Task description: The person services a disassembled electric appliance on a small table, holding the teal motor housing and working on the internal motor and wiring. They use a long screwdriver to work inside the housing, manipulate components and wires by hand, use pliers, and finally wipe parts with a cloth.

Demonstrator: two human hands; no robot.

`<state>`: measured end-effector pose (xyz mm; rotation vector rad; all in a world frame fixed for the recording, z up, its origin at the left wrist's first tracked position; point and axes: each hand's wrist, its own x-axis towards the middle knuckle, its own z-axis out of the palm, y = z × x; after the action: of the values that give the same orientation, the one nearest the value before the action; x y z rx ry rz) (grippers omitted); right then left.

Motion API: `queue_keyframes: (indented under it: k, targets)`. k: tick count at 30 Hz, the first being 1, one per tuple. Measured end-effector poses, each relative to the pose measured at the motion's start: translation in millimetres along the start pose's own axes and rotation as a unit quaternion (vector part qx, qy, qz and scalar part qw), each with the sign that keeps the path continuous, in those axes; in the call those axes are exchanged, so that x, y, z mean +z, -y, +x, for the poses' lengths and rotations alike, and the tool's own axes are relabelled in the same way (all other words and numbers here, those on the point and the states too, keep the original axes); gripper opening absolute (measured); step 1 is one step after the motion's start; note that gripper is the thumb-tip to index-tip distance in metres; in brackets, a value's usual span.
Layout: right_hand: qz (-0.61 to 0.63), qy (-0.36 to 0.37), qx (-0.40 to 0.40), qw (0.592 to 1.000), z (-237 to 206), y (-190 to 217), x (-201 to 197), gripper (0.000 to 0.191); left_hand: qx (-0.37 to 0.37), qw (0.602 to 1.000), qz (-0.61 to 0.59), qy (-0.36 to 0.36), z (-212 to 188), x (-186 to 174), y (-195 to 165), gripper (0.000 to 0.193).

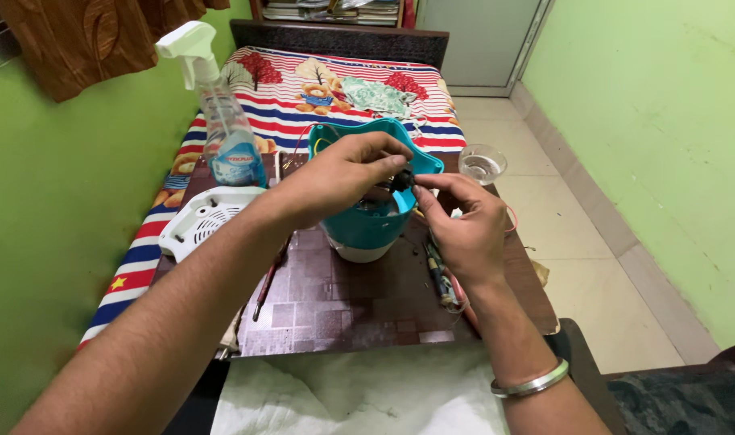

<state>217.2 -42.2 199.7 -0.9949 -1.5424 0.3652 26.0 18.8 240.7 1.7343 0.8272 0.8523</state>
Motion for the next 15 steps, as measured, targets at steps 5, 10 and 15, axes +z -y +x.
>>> queue_keyframes:
  k: [5, 10, 15]
  targets:
    - [-0.033, -0.014, 0.007, 0.999, 4, -21, 2, 0.018, 0.070, 0.970, 0.234, 0.008, 12, -6, -4, 0.045]
    - [0.020, 0.013, -0.038, 0.999, 1, -37, -1, 0.025, 0.093, 0.942, 0.323, -0.006, 27, -1, -2, 0.039]
    - [0.048, 0.034, -0.054, 0.997, 0, -42, -3, 0.042, 0.116, 0.904, 0.411, -0.015, 34, 10, -5, 0.032]
